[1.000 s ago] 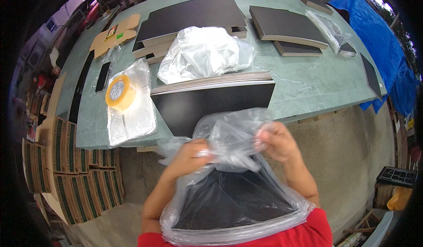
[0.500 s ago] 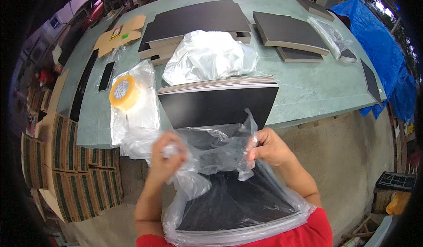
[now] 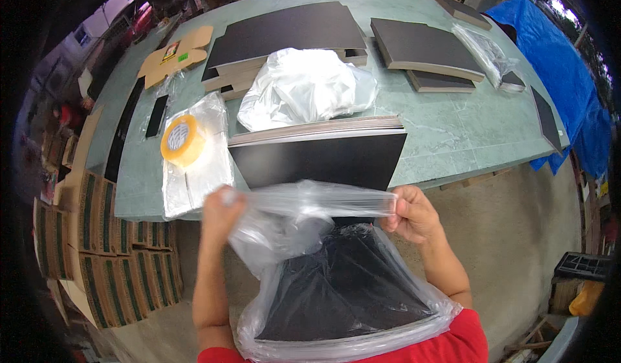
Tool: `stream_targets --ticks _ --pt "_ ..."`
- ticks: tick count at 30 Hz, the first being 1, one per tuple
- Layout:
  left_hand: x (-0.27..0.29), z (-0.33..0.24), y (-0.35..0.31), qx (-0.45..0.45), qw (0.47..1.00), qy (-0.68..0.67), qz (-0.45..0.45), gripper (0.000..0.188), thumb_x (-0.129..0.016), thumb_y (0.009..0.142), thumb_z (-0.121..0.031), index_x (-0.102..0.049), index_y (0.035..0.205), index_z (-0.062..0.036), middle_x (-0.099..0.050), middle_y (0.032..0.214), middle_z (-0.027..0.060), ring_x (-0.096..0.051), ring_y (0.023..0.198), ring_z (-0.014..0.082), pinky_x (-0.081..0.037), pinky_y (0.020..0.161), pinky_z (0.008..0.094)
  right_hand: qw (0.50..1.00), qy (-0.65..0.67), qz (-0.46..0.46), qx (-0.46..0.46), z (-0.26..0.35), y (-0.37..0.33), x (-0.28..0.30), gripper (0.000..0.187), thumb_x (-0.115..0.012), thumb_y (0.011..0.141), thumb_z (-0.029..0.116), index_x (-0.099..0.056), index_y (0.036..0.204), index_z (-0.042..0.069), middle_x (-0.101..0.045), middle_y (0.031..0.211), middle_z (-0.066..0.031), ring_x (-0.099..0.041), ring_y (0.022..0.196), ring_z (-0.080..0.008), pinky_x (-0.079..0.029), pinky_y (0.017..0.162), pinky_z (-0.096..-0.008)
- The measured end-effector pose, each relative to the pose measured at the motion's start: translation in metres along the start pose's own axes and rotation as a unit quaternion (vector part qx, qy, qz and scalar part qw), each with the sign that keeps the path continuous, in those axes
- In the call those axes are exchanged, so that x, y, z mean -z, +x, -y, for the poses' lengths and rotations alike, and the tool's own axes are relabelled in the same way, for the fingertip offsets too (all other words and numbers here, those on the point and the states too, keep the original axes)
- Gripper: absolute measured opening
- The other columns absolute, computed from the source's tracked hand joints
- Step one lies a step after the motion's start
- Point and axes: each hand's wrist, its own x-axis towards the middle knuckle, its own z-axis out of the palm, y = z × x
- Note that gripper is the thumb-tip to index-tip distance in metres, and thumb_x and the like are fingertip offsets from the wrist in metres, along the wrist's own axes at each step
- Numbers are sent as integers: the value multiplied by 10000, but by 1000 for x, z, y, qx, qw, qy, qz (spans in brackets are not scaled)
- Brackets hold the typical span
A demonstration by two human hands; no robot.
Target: The person wraps individual black folders in protective plastic film by sliding the plastic around the edges and pressing it down by hand.
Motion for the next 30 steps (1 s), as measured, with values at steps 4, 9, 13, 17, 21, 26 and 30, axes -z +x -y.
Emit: stream_targets --ticks 4,9,13,17,21,26,30 --pt "5 -63 -24 -120 973 -117 -160 183 -624 665 -70 -546 818 -9 -567 728 77 -527 695 131 -431 662 279 965 -258 -48 -1 -9 8 -15 95 -606 753 106 -600 729 14 -539 759 -68 -513 711 -144 -413 649 -260" --pt "-53 -96 -64 -284 901 -74 319 197 -592 744 -183 -552 860 -29 -564 644 46 -534 571 147 -424 531 291 893 -308 -3 329 17 19 -61 291 -695 653 103 -573 898 7 -481 1016 -118 -454 981 -184 -351 839 -287" --pt "-30 -109 -45 -92 893 -353 265 224 -567 782 -230 -550 845 -16 -542 607 19 -499 543 125 -402 495 270 875 -470 30 114 -4 27 -35 287 -622 733 252 -560 855 0 -551 852 -90 -527 822 -160 -419 744 -289" --pt "-43 -88 -33 23 916 -346 200 257 -571 774 -240 -506 885 -18 -500 587 20 -506 541 119 -410 473 231 962 -222 108 -116 2 41 -36 271 -562 784 269 -570 786 -2 -560 656 -9 -521 627 -133 -437 581 -273" --pt "-30 -84 -22 -117 863 -420 254 322 -596 743 -318 -436 782 -42 -499 605 49 -531 566 139 -449 495 275 886 -306 344 -57 -19 25 -42 270 -540 806 297 -600 778 35 -585 674 -48 -518 604 -101 -432 544 -264" --pt "-22 -99 -31 -137 888 -264 352 295 -547 768 -289 -473 870 -23 -523 665 117 -544 592 230 -449 535 339 897 70 402 -168 14 17 -28 383 -569 780 319 -575 813 -62 -599 738 -108 -561 665 -176 -452 617 -301" --pt "7 -123 -37 -331 722 -8 607 300 -508 788 -266 -502 941 -8 -542 713 172 -554 612 303 -448 567 390 479 -738 410 -240 3 19 -24 334 -562 752 332 -613 890 33 -600 901 -127 -549 894 -252 -380 812 -399"
